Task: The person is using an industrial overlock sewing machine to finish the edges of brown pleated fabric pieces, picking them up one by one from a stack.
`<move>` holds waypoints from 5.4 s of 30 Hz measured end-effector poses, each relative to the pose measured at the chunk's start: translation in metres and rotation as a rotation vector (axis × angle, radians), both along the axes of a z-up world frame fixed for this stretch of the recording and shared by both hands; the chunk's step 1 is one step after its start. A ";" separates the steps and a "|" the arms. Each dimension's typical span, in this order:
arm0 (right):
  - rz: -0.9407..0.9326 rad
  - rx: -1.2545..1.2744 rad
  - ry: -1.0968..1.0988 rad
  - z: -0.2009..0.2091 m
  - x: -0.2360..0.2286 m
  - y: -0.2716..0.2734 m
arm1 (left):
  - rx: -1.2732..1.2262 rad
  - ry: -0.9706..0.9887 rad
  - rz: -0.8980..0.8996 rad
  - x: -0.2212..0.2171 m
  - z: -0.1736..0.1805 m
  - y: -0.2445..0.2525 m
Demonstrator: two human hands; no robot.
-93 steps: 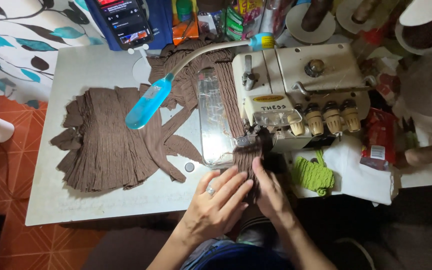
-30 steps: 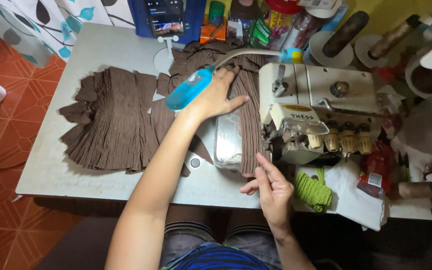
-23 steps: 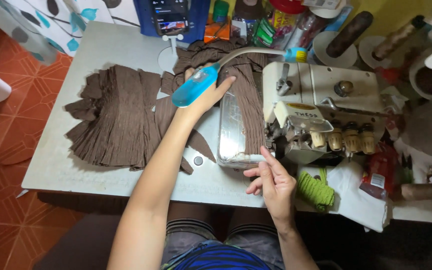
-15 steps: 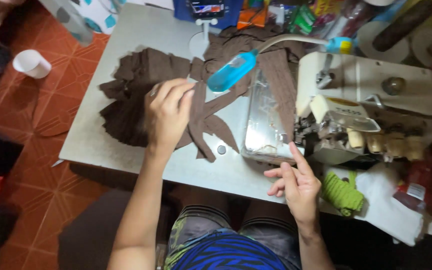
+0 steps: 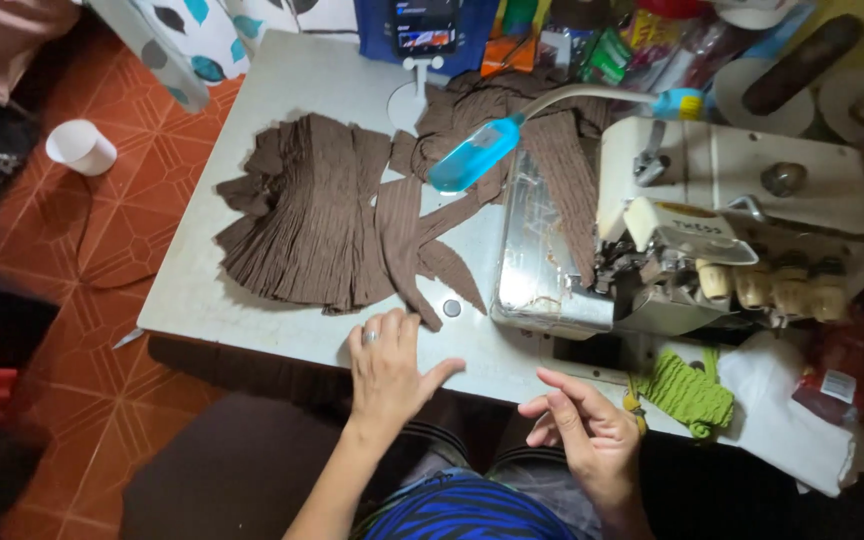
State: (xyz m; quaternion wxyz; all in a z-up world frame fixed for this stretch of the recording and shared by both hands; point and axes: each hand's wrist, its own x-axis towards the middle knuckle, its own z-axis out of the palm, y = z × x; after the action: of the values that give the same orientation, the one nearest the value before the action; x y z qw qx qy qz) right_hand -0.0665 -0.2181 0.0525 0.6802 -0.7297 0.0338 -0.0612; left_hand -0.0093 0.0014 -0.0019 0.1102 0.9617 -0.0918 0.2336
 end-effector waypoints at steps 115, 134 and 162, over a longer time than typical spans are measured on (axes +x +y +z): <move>-0.101 -0.399 -0.031 0.008 0.046 -0.014 | -0.226 -0.230 -0.242 0.197 0.032 -0.030; -0.018 -0.313 -0.111 0.000 -0.001 -0.002 | 0.061 -0.031 -0.200 0.050 0.027 0.117; 0.701 0.971 0.515 0.012 0.094 0.080 | 0.023 -0.253 -0.826 0.001 0.137 0.009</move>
State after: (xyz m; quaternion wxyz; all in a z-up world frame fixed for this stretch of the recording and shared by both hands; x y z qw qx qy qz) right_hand 0.0270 -0.1377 0.0650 0.8823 -0.2987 -0.0206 0.3631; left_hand -0.0082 0.0105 0.1355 0.1714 0.8093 -0.4843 0.2848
